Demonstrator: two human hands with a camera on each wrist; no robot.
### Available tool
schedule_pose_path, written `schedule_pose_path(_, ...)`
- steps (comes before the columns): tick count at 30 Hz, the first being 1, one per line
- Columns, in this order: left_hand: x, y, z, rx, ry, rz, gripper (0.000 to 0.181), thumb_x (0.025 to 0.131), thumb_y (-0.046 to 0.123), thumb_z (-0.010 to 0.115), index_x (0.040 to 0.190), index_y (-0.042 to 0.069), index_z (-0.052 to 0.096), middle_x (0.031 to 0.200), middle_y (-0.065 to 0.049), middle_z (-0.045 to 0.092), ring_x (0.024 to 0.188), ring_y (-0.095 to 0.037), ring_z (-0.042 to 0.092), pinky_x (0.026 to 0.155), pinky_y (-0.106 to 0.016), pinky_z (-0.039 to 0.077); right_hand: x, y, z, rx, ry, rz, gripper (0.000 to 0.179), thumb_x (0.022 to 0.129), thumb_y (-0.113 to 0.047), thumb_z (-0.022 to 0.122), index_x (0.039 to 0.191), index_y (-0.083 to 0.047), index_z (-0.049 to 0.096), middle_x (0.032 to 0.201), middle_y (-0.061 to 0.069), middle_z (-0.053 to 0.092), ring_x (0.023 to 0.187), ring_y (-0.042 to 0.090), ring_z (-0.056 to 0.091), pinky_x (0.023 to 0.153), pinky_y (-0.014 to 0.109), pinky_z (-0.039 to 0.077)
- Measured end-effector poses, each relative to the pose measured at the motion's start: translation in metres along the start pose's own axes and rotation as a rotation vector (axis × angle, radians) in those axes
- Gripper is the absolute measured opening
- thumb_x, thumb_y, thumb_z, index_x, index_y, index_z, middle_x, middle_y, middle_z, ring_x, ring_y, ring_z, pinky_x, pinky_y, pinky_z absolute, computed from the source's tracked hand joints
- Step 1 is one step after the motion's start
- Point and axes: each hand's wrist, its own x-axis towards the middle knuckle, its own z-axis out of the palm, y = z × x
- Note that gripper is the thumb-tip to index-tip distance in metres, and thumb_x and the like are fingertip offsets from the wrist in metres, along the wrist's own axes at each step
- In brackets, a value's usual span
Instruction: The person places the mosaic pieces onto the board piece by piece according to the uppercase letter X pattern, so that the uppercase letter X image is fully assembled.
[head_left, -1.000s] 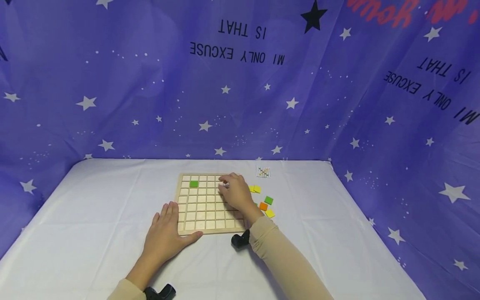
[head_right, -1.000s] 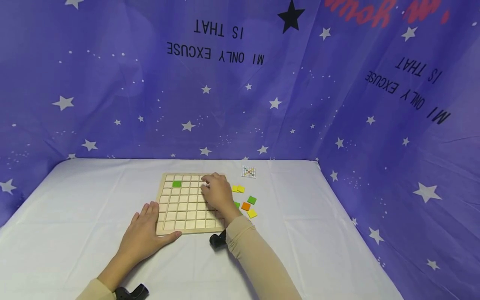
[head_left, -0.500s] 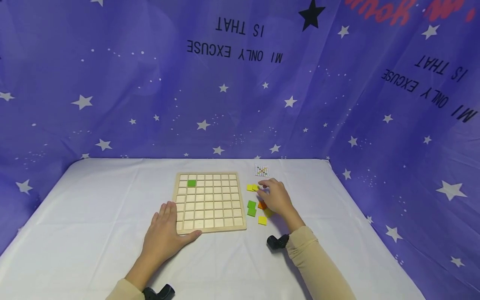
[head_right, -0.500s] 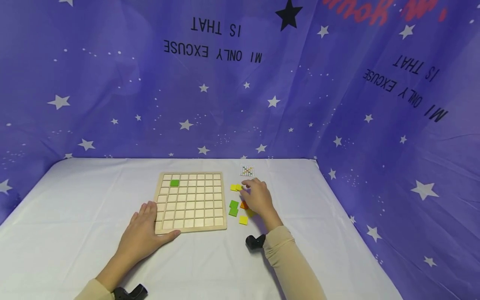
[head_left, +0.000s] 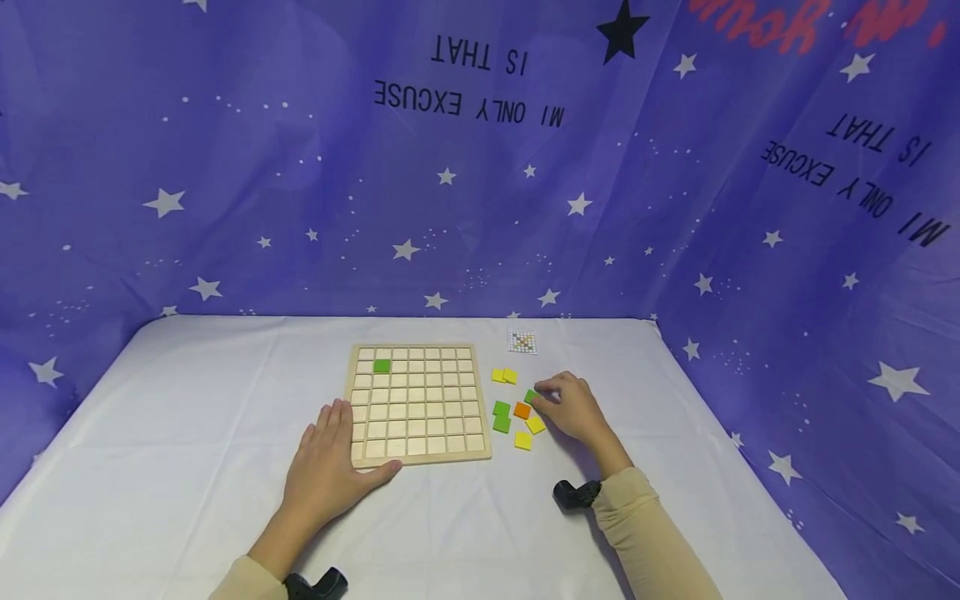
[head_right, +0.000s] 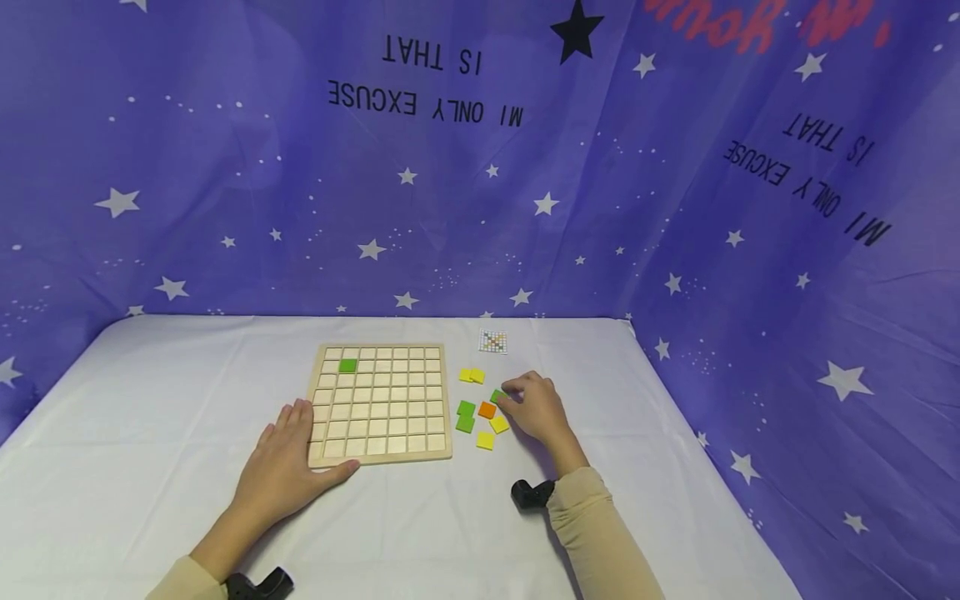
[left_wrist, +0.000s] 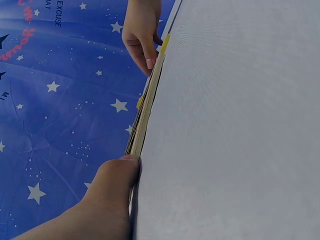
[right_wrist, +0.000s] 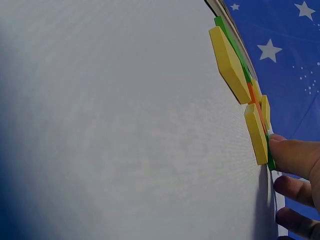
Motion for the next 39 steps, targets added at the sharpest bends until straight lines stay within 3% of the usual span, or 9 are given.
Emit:
schedule_pose_path(5, 0.0, 0.0, 0.001, 0.001, -0.008, 0.001, 0.131, 0.072, 0.083, 0.061, 0.153, -0.01, 0.02, 0.16, -0.03, 0.023, 0.15, -0.046, 0.02, 0.121, -0.059, 0.018, 0.001, -0.001, 0.001, 0.028, 0.002, 0.001, 0.023, 0.089, -0.028, 0.075, 0.109, -0.017, 0.075, 0.113, 0.002, 0.068, 0.105, 0.024, 0.055, 0.092, 0.043, 0.048)
schedule_pose_path(14, 0.001, -0.003, 0.001, 0.011, -0.02, -0.005, 0.131, 0.073, 0.085, 0.058, 0.154, -0.01, 0.018, 0.161, -0.03, 0.021, 0.151, -0.046, 0.018, 0.122, -0.059, 0.016, 0.015, -0.015, 0.009, 0.193, 0.017, 0.028, 0.013, 0.092, -0.018, 0.071, 0.105, -0.018, 0.067, 0.095, -0.001, 0.067, 0.084, 0.016, 0.06, 0.076, 0.031, 0.05)
schedule_pose_path(21, 0.0, -0.003, 0.002, 0.011, -0.011, -0.002, 0.131, 0.072, 0.085, 0.059, 0.154, -0.01, 0.019, 0.16, -0.03, 0.023, 0.15, -0.046, 0.019, 0.121, -0.06, 0.018, 0.032, -0.061, 0.03, 0.263, 0.0, -0.062, 0.013, 0.093, -0.02, 0.071, 0.106, -0.019, 0.068, 0.096, -0.002, 0.068, 0.081, 0.013, 0.062, 0.066, 0.027, 0.053)
schedule_pose_path(30, 0.001, -0.003, 0.003, 0.007, -0.013, -0.007, 0.132, 0.072, 0.085, 0.059, 0.154, -0.01, 0.018, 0.16, -0.03, 0.023, 0.15, -0.046, 0.019, 0.121, -0.06, 0.018, 0.041, -0.133, 0.071, 0.257, -0.094, -0.186, 0.016, 0.096, -0.025, 0.067, 0.112, -0.023, 0.066, 0.099, -0.007, 0.066, 0.092, 0.009, 0.065, 0.083, 0.028, 0.056)
schedule_pose_path(35, 0.001, -0.003, 0.003, 0.01, -0.02, -0.008, 0.132, 0.072, 0.086, 0.058, 0.154, -0.01, 0.018, 0.16, -0.03, 0.022, 0.15, -0.046, 0.019, 0.121, -0.06, 0.018, 0.042, -0.166, 0.089, 0.207, -0.103, -0.226, 0.016, 0.096, -0.027, 0.066, 0.112, -0.024, 0.066, 0.096, -0.01, 0.066, 0.091, 0.006, 0.064, 0.082, 0.026, 0.054)
schedule_pose_path(39, 0.001, -0.003, 0.003, 0.009, -0.021, -0.004, 0.131, 0.073, 0.084, 0.059, 0.154, -0.01, 0.018, 0.16, -0.03, 0.022, 0.15, -0.046, 0.019, 0.122, -0.059, 0.017, 0.044, -0.181, 0.098, 0.127, -0.069, -0.243, 0.017, 0.096, -0.026, 0.067, 0.112, -0.022, 0.068, 0.096, -0.009, 0.067, 0.087, 0.005, 0.062, 0.077, 0.024, 0.052)
